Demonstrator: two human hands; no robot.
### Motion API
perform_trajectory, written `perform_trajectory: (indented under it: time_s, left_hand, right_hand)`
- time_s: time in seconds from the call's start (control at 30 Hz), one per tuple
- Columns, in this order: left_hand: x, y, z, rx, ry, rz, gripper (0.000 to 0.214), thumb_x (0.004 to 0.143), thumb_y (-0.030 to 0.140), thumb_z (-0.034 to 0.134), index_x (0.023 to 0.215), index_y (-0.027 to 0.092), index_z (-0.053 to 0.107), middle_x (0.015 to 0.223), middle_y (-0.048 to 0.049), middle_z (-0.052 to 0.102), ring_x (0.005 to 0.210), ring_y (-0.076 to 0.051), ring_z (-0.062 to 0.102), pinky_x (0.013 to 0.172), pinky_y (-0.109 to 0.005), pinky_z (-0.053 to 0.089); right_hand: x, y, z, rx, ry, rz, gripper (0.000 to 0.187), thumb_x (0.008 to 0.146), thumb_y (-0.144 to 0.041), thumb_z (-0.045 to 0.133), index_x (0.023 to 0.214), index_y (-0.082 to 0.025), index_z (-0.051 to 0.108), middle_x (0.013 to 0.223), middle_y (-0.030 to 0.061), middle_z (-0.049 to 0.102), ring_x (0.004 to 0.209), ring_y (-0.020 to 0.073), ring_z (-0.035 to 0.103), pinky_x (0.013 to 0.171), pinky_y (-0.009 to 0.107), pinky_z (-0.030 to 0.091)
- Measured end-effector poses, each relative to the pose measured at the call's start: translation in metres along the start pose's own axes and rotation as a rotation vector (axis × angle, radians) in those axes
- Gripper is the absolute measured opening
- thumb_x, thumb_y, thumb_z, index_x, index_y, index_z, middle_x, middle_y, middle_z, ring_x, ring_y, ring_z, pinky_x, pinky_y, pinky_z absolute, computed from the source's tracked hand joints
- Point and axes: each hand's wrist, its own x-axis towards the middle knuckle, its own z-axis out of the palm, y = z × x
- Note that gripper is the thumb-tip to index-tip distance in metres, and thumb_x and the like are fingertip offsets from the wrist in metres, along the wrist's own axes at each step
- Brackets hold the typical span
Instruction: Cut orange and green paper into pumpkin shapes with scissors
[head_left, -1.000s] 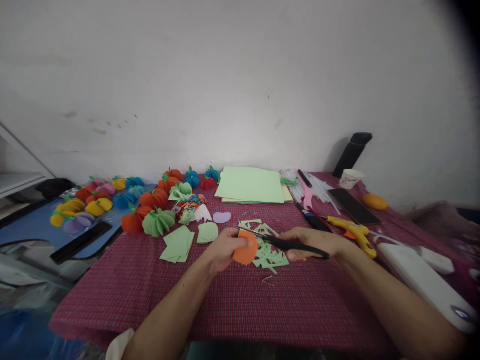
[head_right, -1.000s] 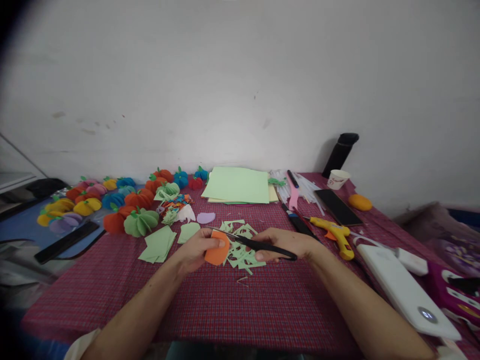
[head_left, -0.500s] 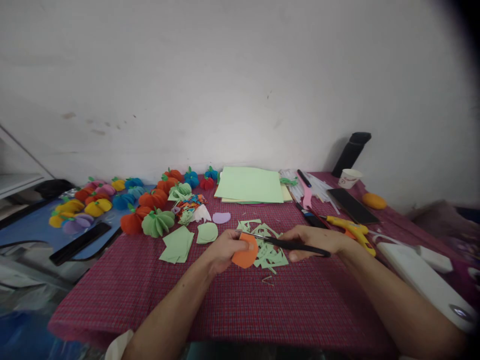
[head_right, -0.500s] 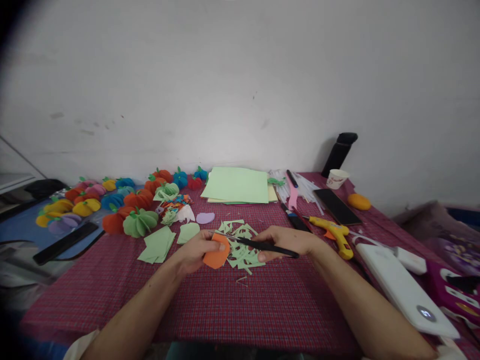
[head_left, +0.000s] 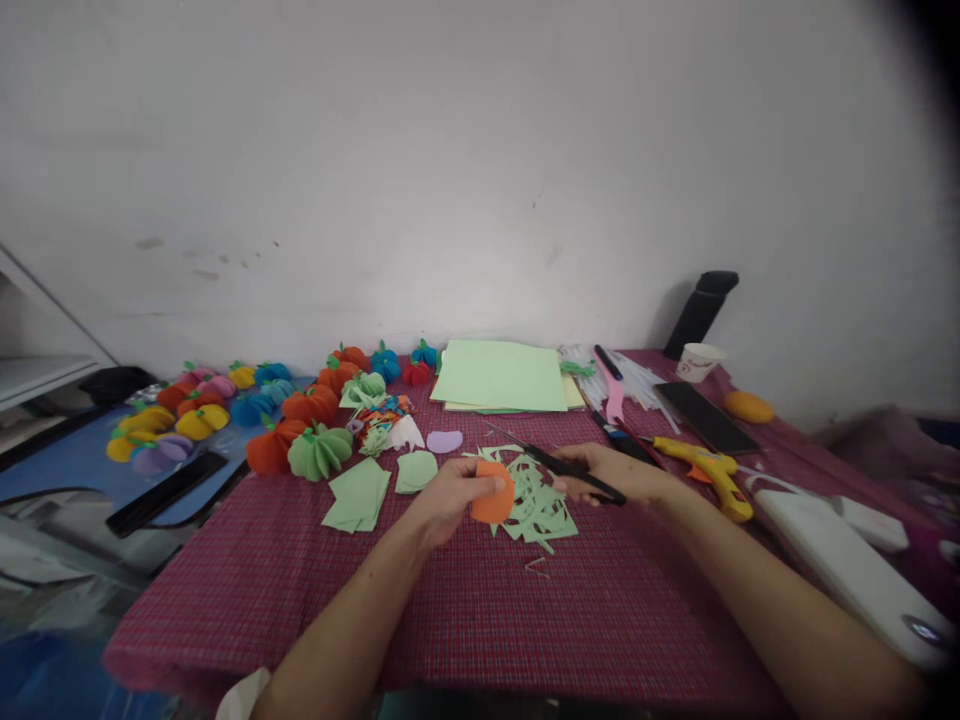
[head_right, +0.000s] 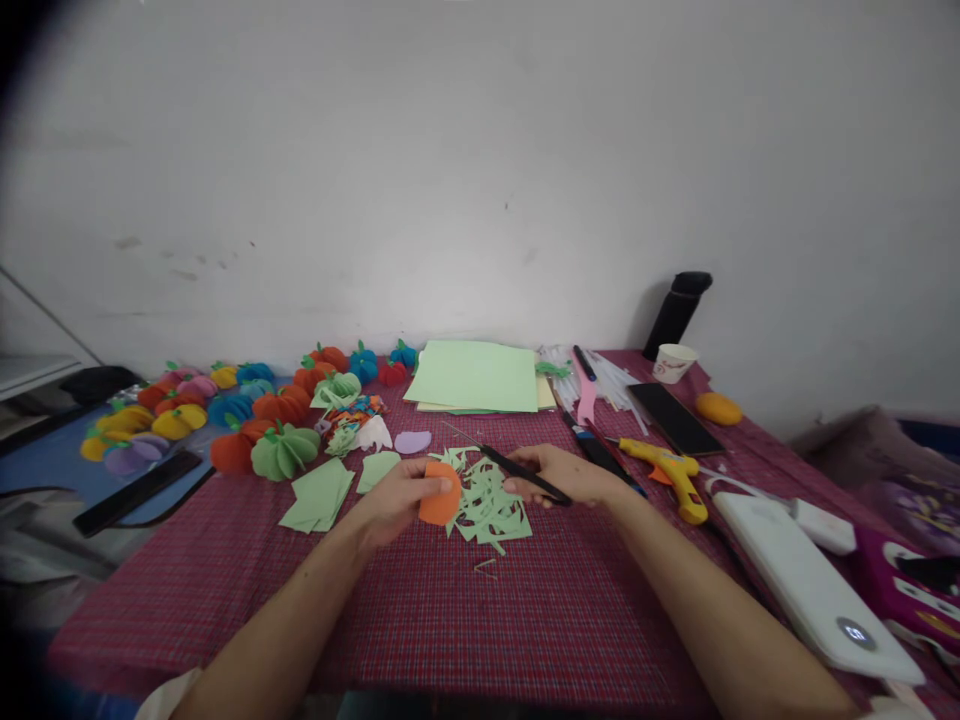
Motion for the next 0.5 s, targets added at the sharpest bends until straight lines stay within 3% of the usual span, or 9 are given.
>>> perform_trajectory:
  time_s: [0.17, 0.3, 0.4, 0.5]
  left_hand:
    - [0.005, 0.0, -0.005, -0.049, 0.063, 0.078, 0.027, 0.06, 0.03, 0.071, 0.078, 0.009, 0.066, 0.07, -0.0061, 0.064, 0.062, -0.012, 0.056, 0.063, -0.025, 0.043]
    - [0.009, 0.001, -0.008, -0.067, 0.119, 0.084, 0.031, 0.059, 0.032, 0.072, 0.08, 0.01, 0.066, 0.073, -0.0061, 0.065, 0.064, -0.013, 0.057, 0.064, -0.025, 0.044]
    - [0.012, 0.0, -0.01, -0.092, 0.177, 0.076, 0.033, 0.055, 0.03, 0.075, 0.079, 0.011, 0.065, 0.072, -0.0048, 0.064, 0.063, -0.012, 0.057, 0.063, -0.025, 0.044]
    - [0.017, -0.002, -0.013, -0.129, 0.244, 0.089, 0.03, 0.053, 0.028, 0.075, 0.075, 0.011, 0.064, 0.07, -0.0025, 0.063, 0.062, -0.01, 0.056, 0.063, -0.023, 0.043]
  right_hand:
    - [0.015, 0.012, 0.006, -0.233, 0.236, -0.072, 0.044, 0.071, -0.044, 0.058, 0.101, -0.013, 0.057, 0.085, 0.0063, 0.063, 0.071, 0.0168, 0.058, 0.061, 0.026, 0.045]
    - [0.018, 0.017, 0.008, -0.527, 0.406, 0.012, 0.043, 0.074, -0.044, 0.054, 0.108, -0.017, 0.056, 0.095, 0.0084, 0.065, 0.084, 0.0223, 0.06, 0.068, 0.028, 0.043]
    - [0.018, 0.019, 0.012, -0.76, 0.442, 0.141, 0.045, 0.077, -0.044, 0.051, 0.114, -0.019, 0.052, 0.097, 0.0097, 0.065, 0.088, 0.0241, 0.061, 0.07, 0.029, 0.041]
    - [0.019, 0.021, 0.016, -0.823, 0.439, 0.208, 0.047, 0.075, -0.043, 0.053, 0.114, -0.018, 0.052, 0.098, 0.0124, 0.065, 0.09, 0.0265, 0.06, 0.071, 0.03, 0.041]
